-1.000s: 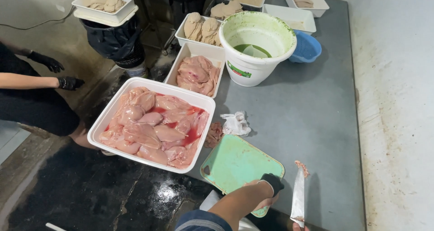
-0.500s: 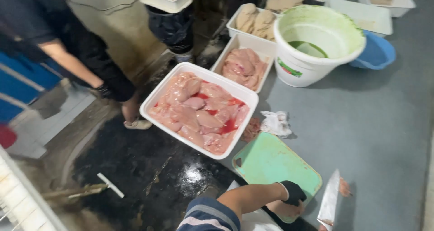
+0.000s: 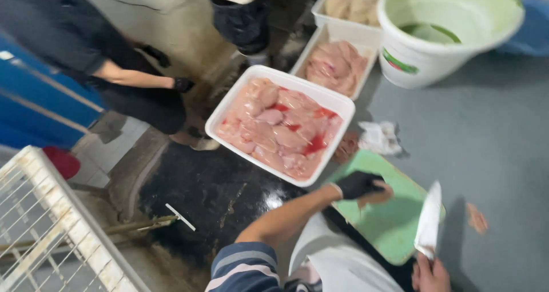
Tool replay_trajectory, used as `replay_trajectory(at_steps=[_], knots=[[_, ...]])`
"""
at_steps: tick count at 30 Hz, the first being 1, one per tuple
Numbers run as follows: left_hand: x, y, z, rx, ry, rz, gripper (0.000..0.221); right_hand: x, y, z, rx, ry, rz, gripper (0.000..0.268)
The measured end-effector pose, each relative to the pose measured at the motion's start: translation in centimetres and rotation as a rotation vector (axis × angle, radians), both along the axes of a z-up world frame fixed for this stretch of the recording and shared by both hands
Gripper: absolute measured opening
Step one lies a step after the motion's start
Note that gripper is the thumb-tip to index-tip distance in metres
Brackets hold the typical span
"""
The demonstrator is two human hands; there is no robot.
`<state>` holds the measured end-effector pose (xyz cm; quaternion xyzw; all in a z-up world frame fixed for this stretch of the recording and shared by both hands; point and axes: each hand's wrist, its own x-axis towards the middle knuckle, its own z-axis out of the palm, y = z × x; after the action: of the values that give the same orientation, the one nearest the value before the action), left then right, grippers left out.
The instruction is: Trimming and cleaning chicken breasts on a cutting board and placing them into a storage bin.
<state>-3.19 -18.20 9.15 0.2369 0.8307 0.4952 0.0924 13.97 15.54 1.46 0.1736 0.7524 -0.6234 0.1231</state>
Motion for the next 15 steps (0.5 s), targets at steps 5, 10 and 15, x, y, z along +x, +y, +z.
replay_trajectory(at_steps=[5, 10, 15], knots=[[-2.0, -0.9, 2.8, -0.069, 0.114, 0.179, 0.033, 1.4, -4.4, 8.5, -0.047, -0.14, -0.17, 0.024], [-5.2, -2.6, -1.5, -0.02, -0.117, 0.281, 0.02, 1.6, -5.9, 11.9, -0.099, -0.184, -0.138, 0.018], [-1.0, -1.0, -3.5, -0.24, 0.034, 0.157, 0.085, 2.0, -6.9, 14.8, -0.061, -0.224, -0.187, 0.019]])
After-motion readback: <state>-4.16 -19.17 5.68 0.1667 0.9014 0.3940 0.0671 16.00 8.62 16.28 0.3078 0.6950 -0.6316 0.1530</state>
